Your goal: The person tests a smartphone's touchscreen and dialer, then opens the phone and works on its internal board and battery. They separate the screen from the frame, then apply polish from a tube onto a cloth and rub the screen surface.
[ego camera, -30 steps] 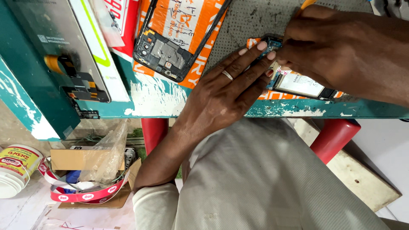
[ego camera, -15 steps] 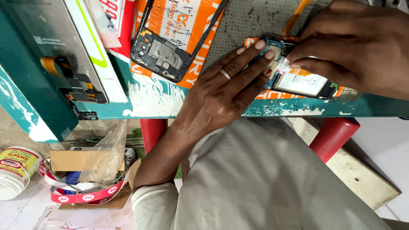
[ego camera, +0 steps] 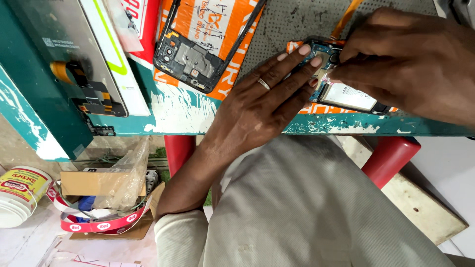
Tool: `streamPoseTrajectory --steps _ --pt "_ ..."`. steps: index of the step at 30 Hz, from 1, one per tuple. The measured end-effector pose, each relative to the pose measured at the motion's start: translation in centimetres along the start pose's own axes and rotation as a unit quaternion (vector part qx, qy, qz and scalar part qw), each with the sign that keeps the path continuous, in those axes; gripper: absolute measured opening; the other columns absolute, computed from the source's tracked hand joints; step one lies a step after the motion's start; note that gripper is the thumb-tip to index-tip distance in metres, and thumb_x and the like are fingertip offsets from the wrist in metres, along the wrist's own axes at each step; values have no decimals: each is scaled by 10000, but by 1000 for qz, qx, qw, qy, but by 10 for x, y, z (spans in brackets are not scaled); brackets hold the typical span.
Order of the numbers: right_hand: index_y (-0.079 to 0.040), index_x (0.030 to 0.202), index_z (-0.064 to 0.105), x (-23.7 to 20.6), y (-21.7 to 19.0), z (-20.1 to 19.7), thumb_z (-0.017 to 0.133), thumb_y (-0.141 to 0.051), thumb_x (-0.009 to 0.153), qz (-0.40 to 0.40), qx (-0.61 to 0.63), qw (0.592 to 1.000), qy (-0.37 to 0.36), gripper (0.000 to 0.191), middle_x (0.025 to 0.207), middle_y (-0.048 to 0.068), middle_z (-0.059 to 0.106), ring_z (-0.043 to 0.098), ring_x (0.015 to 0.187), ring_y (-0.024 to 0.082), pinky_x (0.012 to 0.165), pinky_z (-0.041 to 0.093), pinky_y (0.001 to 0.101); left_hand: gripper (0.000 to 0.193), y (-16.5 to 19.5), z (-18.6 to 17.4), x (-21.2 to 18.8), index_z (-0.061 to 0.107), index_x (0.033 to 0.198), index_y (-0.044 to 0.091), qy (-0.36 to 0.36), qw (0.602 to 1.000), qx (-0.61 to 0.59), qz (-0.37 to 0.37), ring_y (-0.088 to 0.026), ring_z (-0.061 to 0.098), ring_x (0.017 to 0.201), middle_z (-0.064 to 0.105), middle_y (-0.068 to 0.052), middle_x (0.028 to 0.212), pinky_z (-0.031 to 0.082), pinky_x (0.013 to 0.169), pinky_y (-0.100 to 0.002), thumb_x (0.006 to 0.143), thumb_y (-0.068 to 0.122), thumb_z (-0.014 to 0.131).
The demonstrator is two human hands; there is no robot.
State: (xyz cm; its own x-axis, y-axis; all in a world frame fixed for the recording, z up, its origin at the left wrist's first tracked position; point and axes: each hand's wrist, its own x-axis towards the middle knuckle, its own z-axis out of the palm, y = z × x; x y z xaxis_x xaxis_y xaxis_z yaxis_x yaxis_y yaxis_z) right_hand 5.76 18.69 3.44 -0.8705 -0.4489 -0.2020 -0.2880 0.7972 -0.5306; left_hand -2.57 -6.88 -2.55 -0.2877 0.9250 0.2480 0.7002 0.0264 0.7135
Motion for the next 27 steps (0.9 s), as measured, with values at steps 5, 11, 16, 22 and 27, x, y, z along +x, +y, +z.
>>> streamPoseTrajectory --steps 5,11,16,22,27 --pt "-84 1046 768 5 -2 -1 769 -138 748 9 -54 998 -19 303 1123 25 688 635 1043 217 830 564 324 217 0 2 1 763 1261 33 4 1000 0 2 -271 460 1506 571 -88 1527 458 1281 -439 1062 101 705" --pt "-96 1040 738 8 4 5 751 -236 852 35 -18 999 -27 235 1062 21 662 627 1077 217 868 553 346 223 0 2 0 764 1266 41 9 1000 0 0 -267 457 1506 573 -80 1527 458 1281 -435 1057 91 702" --pt "-144 1034 758 -1 17 7 789 -210 820 70 32 996 -51 227 1027 19 673 639 1042 226 884 549 381 228 -1 2 0 760 1270 33 5 1000 -1 3 -269 455 1509 566 -87 1535 456 1285 -434 1058 94 700" --pt "-18 1116 726 -22 -8 0 869 -230 731 140 30 987 74 462 1104 123 698 662 1037 256 866 539 406 231 -1 -1 0 746 1286 31 -1 1000 3 0 -267 458 1509 576 -82 1525 458 1278 -432 1072 117 736" --pt "46 1117 742 -34 -47 19 882 -335 721 152 -143 968 137 567 1201 163 719 677 1076 281 851 565 404 254 -1 -5 3 740 1253 38 9 1000 -11 -4 -271 475 1487 593 -87 1488 469 1257 -444 1039 172 774"
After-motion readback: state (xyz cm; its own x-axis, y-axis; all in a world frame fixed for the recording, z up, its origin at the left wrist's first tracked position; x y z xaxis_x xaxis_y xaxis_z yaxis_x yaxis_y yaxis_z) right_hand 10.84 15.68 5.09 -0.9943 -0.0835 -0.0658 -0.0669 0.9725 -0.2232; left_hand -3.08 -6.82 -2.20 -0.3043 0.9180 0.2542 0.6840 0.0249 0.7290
